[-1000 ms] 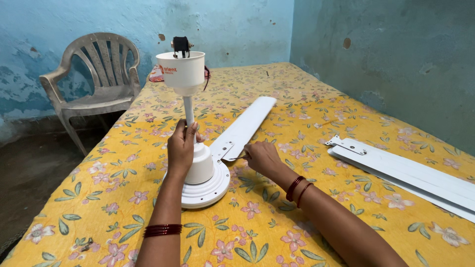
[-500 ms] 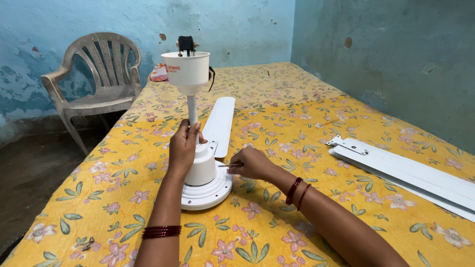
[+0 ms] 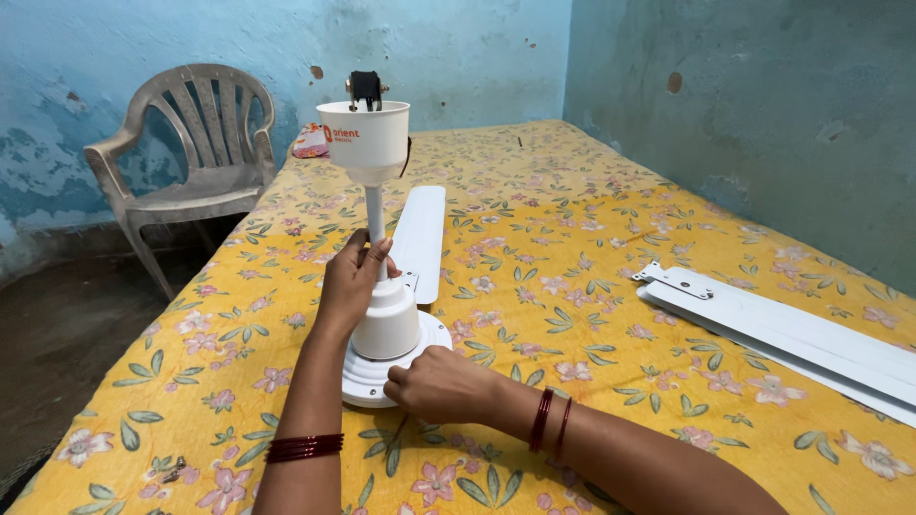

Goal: The person attaches white fan blades to a white fan motor housing on a table. They align each blade's mounting bracket with the base, insert screws, and tighten them with a screwdriver. The person repeats this process for multiple blades.

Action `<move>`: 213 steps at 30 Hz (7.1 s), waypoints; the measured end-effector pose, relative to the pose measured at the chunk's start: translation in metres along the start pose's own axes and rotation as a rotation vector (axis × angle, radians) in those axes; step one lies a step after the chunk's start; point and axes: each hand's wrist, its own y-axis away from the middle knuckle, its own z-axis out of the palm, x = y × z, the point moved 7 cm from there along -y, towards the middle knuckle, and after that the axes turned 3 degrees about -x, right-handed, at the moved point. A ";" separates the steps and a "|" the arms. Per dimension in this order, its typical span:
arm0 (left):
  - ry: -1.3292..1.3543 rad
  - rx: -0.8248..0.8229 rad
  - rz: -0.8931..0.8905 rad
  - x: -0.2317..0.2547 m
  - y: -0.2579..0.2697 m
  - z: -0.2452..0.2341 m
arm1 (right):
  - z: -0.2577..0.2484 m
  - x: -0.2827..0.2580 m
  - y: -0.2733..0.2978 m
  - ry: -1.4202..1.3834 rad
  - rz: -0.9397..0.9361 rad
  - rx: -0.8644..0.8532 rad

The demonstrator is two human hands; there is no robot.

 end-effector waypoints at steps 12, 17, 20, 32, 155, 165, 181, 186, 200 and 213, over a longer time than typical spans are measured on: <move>0.169 -0.053 0.030 -0.012 -0.006 0.001 | 0.007 0.013 0.001 0.041 0.056 -0.097; 0.168 -0.056 0.066 -0.014 -0.006 -0.001 | 0.004 0.022 0.009 0.055 0.025 -0.085; 0.205 -0.060 0.043 -0.017 -0.007 0.000 | 0.004 0.024 0.011 0.033 0.022 -0.079; 0.224 -0.080 0.052 -0.023 -0.009 0.001 | 0.005 0.034 0.010 -0.073 0.070 -0.101; 0.079 0.075 0.050 -0.029 0.007 -0.003 | 0.015 0.123 0.176 -0.626 0.658 -0.349; 0.121 0.080 -0.008 -0.024 0.016 0.002 | 0.016 0.112 0.177 -0.564 0.622 -0.375; 0.054 0.263 0.053 -0.017 0.024 0.012 | -0.019 0.071 0.147 -0.322 0.417 -0.243; -0.128 0.307 0.019 -0.020 0.024 0.014 | -0.031 0.024 0.107 -0.282 0.269 -0.154; -0.263 0.163 0.211 -0.004 0.038 -0.009 | -0.098 -0.047 -0.012 -0.480 -0.093 0.499; -0.460 0.115 -0.386 -0.093 0.114 -0.287 | -0.014 -0.116 -0.091 -0.888 -0.264 0.231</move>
